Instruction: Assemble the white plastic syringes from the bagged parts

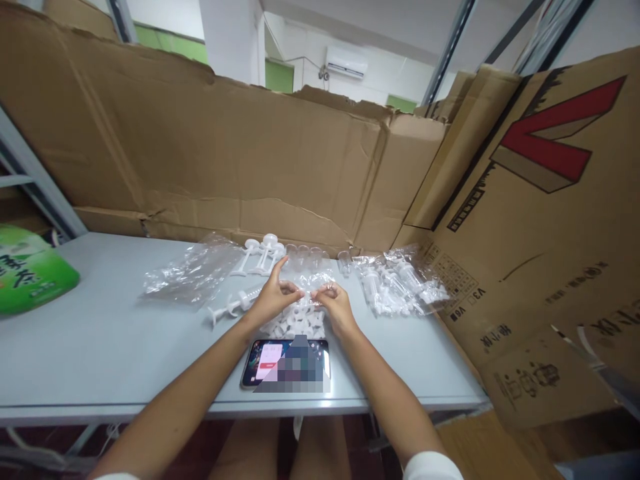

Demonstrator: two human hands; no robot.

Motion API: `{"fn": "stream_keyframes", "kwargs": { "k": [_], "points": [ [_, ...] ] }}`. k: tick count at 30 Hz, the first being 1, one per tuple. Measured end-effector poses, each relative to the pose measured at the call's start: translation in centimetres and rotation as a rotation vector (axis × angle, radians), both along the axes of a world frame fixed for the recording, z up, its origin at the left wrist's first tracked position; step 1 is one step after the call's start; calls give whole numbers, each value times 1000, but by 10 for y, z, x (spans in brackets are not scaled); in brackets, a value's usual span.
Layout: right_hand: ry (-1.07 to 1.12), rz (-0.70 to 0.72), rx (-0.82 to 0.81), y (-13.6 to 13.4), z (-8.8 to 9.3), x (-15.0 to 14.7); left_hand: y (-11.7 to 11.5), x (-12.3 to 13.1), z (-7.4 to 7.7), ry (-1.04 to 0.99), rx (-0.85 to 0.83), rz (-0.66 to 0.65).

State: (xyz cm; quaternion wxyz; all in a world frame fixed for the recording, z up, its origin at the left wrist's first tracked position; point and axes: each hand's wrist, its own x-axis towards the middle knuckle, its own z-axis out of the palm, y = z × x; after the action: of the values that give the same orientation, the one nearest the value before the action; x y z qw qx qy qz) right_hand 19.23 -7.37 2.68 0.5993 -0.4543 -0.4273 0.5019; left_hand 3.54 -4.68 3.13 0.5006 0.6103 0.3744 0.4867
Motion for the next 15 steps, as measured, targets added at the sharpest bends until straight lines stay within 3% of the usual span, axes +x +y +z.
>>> {"fn": "stream_keyframes", "kwargs": {
  "k": [15],
  "points": [
    [92, 109, -1, 8, -1, 12, 12, -25, 13, 70, 16, -14]
  ]
}}
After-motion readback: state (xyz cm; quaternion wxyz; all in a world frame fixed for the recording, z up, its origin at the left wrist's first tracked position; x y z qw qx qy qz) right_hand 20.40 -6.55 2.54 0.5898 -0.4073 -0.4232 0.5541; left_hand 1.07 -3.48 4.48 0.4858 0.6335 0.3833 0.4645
